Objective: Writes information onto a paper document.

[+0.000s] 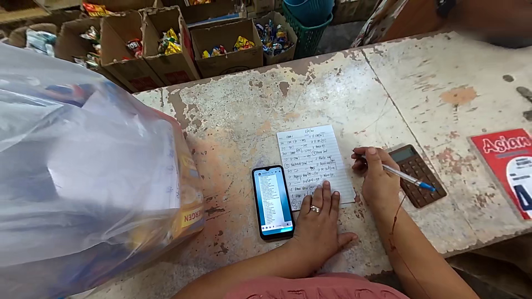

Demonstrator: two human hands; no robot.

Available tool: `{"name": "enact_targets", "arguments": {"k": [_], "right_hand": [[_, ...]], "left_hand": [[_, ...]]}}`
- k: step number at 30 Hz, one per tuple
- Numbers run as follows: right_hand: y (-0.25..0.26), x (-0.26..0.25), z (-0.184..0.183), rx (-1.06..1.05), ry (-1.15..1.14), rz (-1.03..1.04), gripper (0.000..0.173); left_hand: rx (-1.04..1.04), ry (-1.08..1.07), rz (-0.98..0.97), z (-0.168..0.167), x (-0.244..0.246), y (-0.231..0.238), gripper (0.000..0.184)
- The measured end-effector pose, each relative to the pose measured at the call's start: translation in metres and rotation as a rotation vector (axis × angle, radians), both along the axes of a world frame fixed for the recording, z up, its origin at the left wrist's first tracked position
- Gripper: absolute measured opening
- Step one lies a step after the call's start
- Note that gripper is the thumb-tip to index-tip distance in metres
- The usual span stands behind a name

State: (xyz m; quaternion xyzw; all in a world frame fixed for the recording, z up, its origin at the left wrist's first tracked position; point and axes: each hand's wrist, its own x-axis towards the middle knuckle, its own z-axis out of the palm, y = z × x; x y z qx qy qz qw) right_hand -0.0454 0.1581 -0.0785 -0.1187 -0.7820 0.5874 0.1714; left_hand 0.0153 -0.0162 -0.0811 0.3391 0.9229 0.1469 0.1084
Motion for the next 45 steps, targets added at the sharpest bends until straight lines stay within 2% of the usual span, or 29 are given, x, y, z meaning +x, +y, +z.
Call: {"name": "enact_targets", "arguments": {"k": [4,8,21,31,34,40,45], "right_hand": [[0.0007,0.0005,-0.0022,0.053,0.035,0.022,0.026],[-0.0005,0.0004,-0.0027,0.069,0.034,0.037,0.023],[-0.0017,-0.0005,-0.0024,0.034,0.012,0.032,0.027],[-0.0033,-0.0013,-0.0039,-0.024,0.02,0.004,0.02],[-0.0026,-0.0008,-0.0053,0.017,0.019,0.01,0.017],[-0.0059,0.0012,-0.0047,0.17,0.006,0.043,0.023],[-0.0049,0.0011,-0.0043,0.184,-0.012,0.058,0.025]], "left_hand": [[-0.004,-0.005,-0.001,0.0006,0.0,-0.0005,0.096],[-0.01,-0.051,-0.007,0.0027,-0.001,-0.0011,0.096],[0.004,-0.014,-0.005,0.0007,-0.0004,-0.0005,0.094],[0.002,-0.035,-0.006,0.0016,-0.0011,-0.0011,0.093],[-0.01,-0.055,-0.011,0.0032,-0.0016,-0.001,0.093],[-0.009,-0.039,-0.008,0.0035,-0.0015,-0.001,0.093],[-0.009,-0.024,-0.007,0.0015,-0.0012,-0.0007,0.094]]}}
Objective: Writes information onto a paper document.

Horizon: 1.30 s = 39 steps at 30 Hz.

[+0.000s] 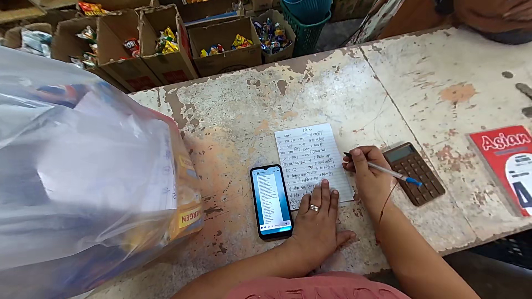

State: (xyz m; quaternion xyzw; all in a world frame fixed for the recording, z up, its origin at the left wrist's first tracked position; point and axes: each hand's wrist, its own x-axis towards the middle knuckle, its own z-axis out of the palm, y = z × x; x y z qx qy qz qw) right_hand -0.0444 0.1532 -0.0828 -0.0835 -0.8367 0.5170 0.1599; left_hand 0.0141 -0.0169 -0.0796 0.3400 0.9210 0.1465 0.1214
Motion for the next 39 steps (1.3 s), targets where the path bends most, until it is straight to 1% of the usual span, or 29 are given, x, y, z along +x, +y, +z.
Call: {"name": "enact_targets", "arguments": {"k": [13,20,24,27,30,33,36,39], "right_hand": [[0.0,0.0,-0.002,0.004,0.025,0.018,0.023],[0.001,0.0,-0.001,-0.018,0.03,0.041,0.025],[0.002,0.001,-0.001,-0.008,0.012,0.044,0.025],[0.002,0.002,0.003,0.015,-0.027,0.045,0.029],[0.002,0.001,0.002,0.03,-0.011,0.046,0.027],[0.0,0.001,0.006,0.095,-0.009,0.026,0.024],[-0.002,0.002,0.008,0.132,-0.013,0.031,0.026],[-0.005,0.003,0.005,0.114,0.039,0.083,0.019]], "left_hand": [[0.012,0.003,0.003,0.0,0.0,-0.001,0.093],[0.009,0.016,0.0,0.0,0.001,0.0,0.093],[0.02,-0.006,0.006,0.0,0.001,0.0,0.093],[0.005,-0.062,0.001,0.003,-0.001,-0.001,0.094],[0.015,-0.056,-0.007,0.002,-0.001,-0.001,0.094],[0.01,-0.074,-0.01,0.002,-0.001,0.0,0.094],[0.013,-0.071,-0.007,0.002,-0.001,0.0,0.095],[0.007,-0.05,-0.008,0.002,-0.001,0.0,0.095]]}}
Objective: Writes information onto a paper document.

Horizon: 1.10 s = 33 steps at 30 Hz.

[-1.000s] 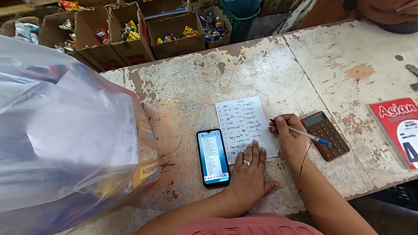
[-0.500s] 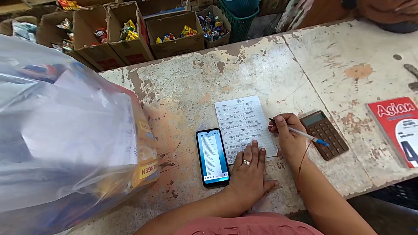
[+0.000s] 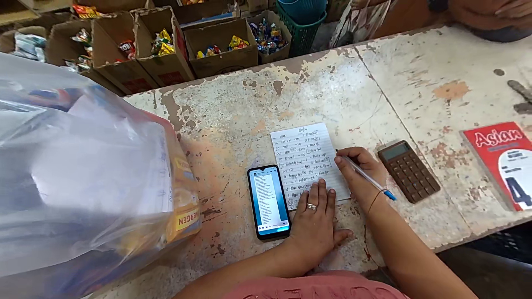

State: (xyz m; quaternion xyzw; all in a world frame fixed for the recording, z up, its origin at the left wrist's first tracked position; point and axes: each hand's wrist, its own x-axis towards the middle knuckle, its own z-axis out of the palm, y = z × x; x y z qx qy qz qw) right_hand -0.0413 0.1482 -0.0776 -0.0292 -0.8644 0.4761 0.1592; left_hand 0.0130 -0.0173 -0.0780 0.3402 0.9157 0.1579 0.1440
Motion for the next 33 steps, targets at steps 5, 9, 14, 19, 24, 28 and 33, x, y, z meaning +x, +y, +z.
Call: {"name": "enact_targets", "arguments": {"k": [5,9,14,19,24,28,33], "right_hand": [[-0.013,0.0,-0.008,-0.149,-0.015,0.105,0.015],[-0.013,-0.001,-0.005,-0.1,-0.095,0.048,0.028],[-0.014,-0.001,-0.003,-0.099,-0.146,0.034,0.03],[-0.013,-0.001,-0.005,-0.102,-0.124,0.034,0.03],[-0.013,-0.002,-0.008,-0.028,-0.098,0.042,0.031],[-0.015,-0.001,-0.001,-0.002,-0.165,0.045,0.032],[-0.014,-0.002,-0.001,-0.024,-0.161,0.029,0.033]], "left_hand": [[0.03,0.048,0.02,-0.005,0.002,0.002,0.095],[0.116,0.145,0.045,-0.012,0.005,0.005,0.091],[0.143,0.212,0.059,-0.013,0.006,0.006,0.087],[0.158,0.258,0.065,-0.016,0.006,0.005,0.087],[0.163,0.266,0.062,-0.016,0.006,0.005,0.088],[0.175,0.279,0.07,-0.018,0.007,0.005,0.087],[0.149,0.271,0.058,-0.017,0.006,0.006,0.087]]}}
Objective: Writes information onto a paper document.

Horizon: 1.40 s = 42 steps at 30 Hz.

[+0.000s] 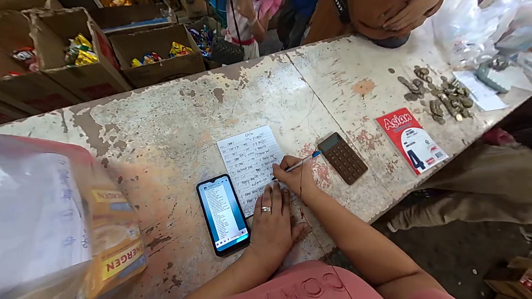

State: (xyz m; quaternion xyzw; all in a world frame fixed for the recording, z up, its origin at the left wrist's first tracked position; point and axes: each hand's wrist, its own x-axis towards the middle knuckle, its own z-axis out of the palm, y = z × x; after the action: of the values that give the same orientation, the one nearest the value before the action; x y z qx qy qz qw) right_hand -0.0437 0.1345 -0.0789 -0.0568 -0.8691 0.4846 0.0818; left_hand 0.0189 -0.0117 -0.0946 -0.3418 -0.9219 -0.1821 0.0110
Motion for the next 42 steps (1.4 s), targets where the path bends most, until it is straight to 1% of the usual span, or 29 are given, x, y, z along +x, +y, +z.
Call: {"name": "enact_targets", "arguments": {"k": [4,7,12,17,22,24,31,36,42], "right_hand": [[-0.001,0.001,0.002,0.038,-0.017,-0.004,0.034],[0.001,0.0,0.0,0.031,0.012,-0.002,0.034],[0.001,0.0,0.002,0.022,-0.011,0.035,0.034],[0.002,0.0,-0.003,0.02,0.042,0.028,0.033],[0.007,0.003,-0.002,-0.039,0.044,-0.061,0.032],[0.011,0.002,-0.005,-0.05,0.041,-0.059,0.031],[0.01,0.001,-0.01,0.031,0.061,-0.016,0.034],[0.01,0.002,-0.004,0.054,0.028,-0.019,0.033],[0.01,0.001,-0.005,0.015,0.043,-0.061,0.035]], "left_hand": [[-0.012,-0.001,0.003,-0.002,0.0,0.0,0.088],[-0.014,-0.005,0.003,-0.002,0.001,0.0,0.088],[-0.012,-0.016,-0.01,-0.002,0.0,0.001,0.088],[-0.012,-0.041,-0.02,-0.003,0.0,0.0,0.09],[-0.023,-0.051,-0.027,-0.001,-0.001,-0.001,0.087],[-0.043,-0.067,-0.039,0.001,-0.001,-0.001,0.086],[-0.044,-0.042,-0.038,-0.001,-0.001,-0.001,0.085],[-0.047,-0.049,-0.04,0.0,-0.001,-0.001,0.085],[-0.06,-0.058,-0.044,0.001,-0.001,-0.002,0.085]]}}
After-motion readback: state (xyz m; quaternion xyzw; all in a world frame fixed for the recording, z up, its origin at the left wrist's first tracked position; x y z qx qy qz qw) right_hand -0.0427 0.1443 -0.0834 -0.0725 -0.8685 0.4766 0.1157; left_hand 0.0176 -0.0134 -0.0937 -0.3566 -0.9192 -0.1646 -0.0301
